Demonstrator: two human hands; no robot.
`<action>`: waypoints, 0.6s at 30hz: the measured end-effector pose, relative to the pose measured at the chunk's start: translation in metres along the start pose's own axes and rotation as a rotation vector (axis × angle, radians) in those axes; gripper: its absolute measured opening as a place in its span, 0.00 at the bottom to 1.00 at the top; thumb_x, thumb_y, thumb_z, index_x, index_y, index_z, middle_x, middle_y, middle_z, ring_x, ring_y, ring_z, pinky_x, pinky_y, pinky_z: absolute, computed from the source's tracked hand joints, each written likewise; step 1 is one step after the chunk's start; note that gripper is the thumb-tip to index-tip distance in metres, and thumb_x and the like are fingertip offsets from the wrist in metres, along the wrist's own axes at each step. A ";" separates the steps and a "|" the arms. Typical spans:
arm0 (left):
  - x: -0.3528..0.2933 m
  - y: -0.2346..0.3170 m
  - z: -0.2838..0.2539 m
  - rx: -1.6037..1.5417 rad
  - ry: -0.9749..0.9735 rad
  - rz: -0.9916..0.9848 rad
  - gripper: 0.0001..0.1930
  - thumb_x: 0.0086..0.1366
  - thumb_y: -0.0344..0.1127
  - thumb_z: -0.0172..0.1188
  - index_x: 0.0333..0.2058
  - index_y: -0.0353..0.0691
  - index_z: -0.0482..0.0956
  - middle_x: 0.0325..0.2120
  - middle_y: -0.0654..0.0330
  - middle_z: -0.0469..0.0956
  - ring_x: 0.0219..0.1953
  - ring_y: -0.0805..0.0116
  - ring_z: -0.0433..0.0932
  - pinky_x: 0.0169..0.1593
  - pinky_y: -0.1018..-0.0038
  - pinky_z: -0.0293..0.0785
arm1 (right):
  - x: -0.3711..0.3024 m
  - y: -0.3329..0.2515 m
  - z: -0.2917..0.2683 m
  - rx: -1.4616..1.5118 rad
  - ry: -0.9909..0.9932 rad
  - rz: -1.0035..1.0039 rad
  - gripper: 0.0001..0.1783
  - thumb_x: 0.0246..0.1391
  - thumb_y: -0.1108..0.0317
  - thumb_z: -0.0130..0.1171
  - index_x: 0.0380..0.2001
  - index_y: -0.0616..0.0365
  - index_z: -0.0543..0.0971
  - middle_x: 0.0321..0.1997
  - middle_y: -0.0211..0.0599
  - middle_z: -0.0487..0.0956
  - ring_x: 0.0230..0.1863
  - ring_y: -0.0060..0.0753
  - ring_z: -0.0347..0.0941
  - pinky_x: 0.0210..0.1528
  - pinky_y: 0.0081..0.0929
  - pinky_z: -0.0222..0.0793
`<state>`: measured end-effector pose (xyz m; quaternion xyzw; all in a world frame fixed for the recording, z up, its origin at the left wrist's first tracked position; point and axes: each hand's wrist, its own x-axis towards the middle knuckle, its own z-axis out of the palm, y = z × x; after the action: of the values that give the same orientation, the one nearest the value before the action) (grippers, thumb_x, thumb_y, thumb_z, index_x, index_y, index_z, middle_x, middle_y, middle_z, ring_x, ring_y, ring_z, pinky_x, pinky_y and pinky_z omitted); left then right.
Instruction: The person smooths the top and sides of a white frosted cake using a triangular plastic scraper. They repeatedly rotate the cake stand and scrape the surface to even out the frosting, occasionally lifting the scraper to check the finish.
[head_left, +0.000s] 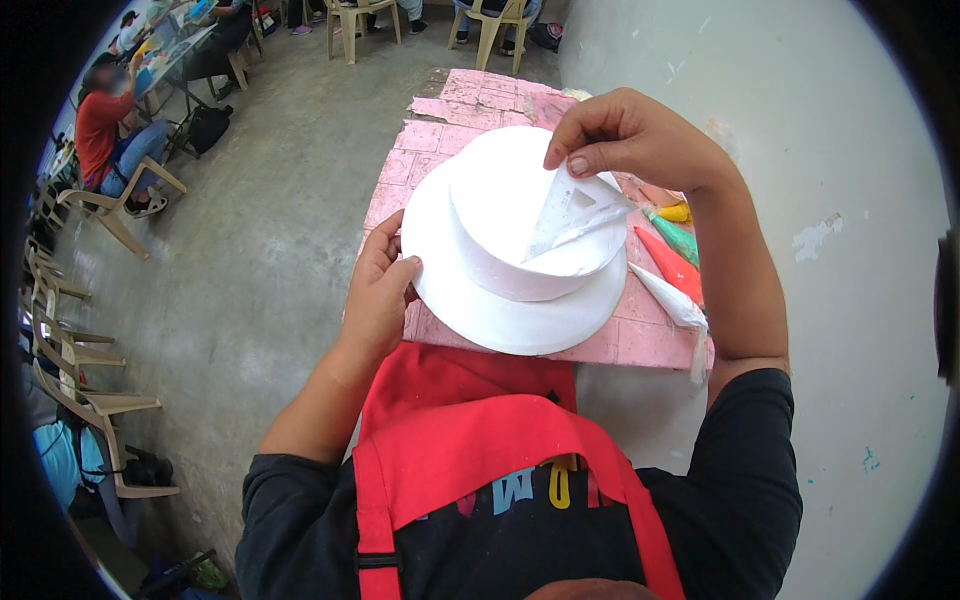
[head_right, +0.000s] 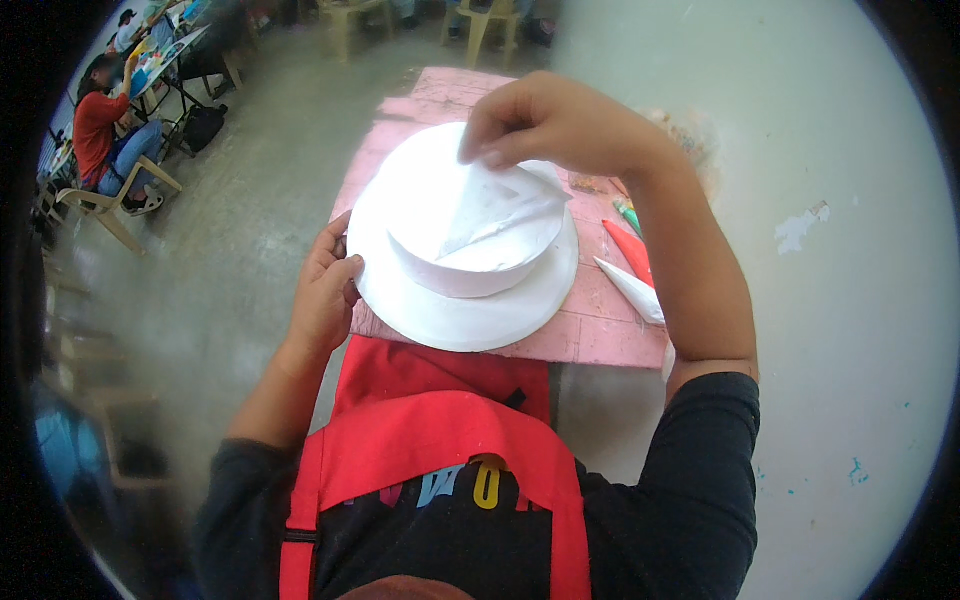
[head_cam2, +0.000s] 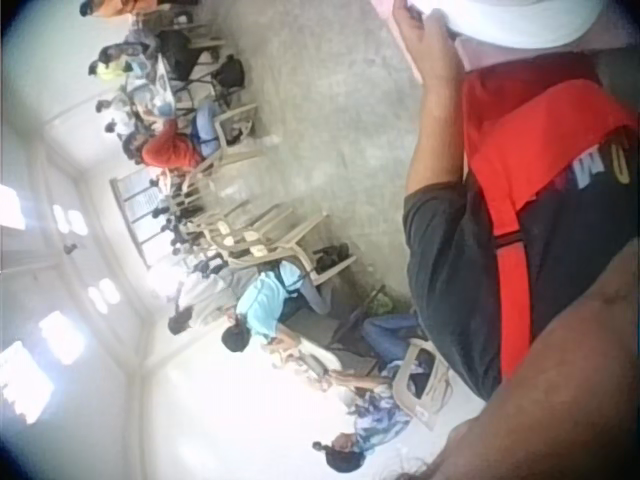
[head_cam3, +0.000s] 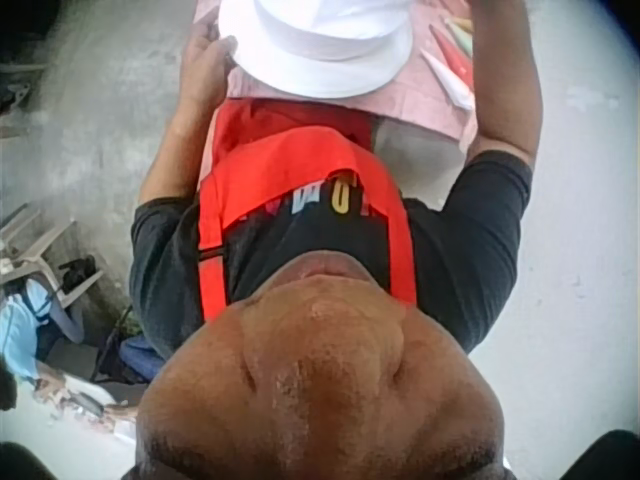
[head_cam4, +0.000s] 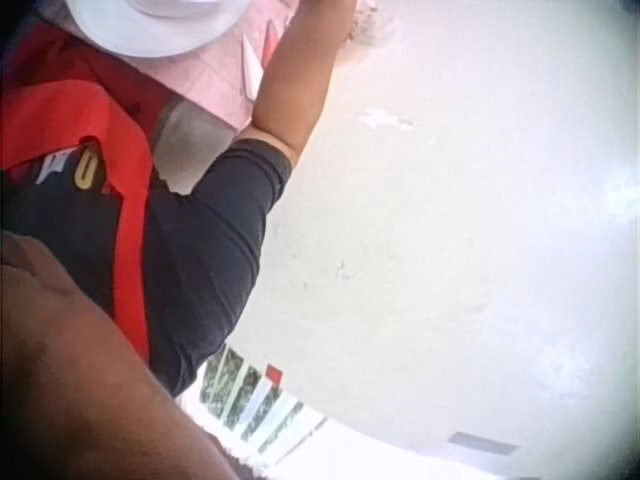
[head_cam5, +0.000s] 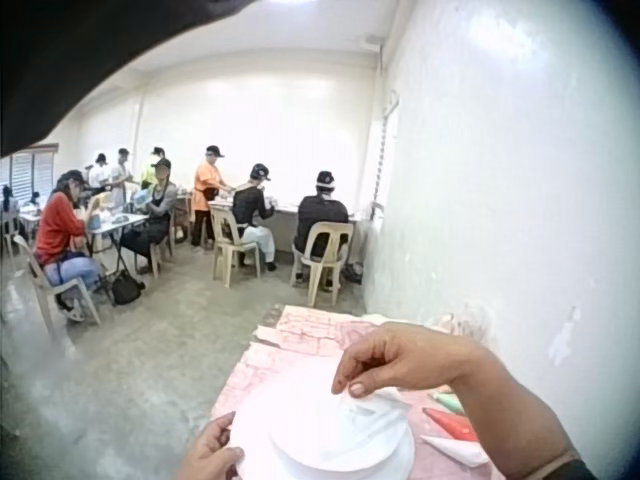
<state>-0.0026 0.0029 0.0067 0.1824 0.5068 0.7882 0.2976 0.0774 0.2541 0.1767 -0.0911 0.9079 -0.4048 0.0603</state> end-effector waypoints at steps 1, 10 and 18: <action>0.002 -0.003 -0.002 0.002 -0.011 0.014 0.29 0.56 0.23 0.43 0.60 0.30 0.56 0.48 0.53 0.69 0.44 0.70 0.72 0.44 0.76 0.72 | 0.004 0.002 -0.001 -0.020 -0.008 -0.001 0.10 0.47 0.78 0.59 0.36 0.64 0.80 0.34 0.30 0.79 0.36 0.19 0.73 0.44 0.18 0.70; 0.005 -0.004 -0.005 -0.018 -0.053 -0.010 0.30 0.55 0.23 0.44 0.60 0.30 0.57 0.52 0.53 0.69 0.50 0.69 0.71 0.50 0.76 0.71 | 0.061 0.017 -0.003 -0.069 0.026 -0.012 0.11 0.49 0.74 0.58 0.37 0.63 0.79 0.36 0.31 0.79 0.38 0.19 0.72 0.46 0.18 0.68; 0.010 -0.005 -0.008 0.003 -0.062 0.013 0.30 0.56 0.23 0.44 0.60 0.30 0.57 0.52 0.51 0.69 0.49 0.68 0.71 0.50 0.77 0.70 | 0.088 0.022 -0.014 -0.082 0.224 -0.049 0.10 0.50 0.73 0.59 0.38 0.62 0.79 0.35 0.29 0.78 0.36 0.18 0.71 0.42 0.17 0.66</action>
<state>-0.0136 0.0055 -0.0013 0.2102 0.4973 0.7835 0.3077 -0.0138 0.2597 0.1661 -0.0699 0.9222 -0.3763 -0.0554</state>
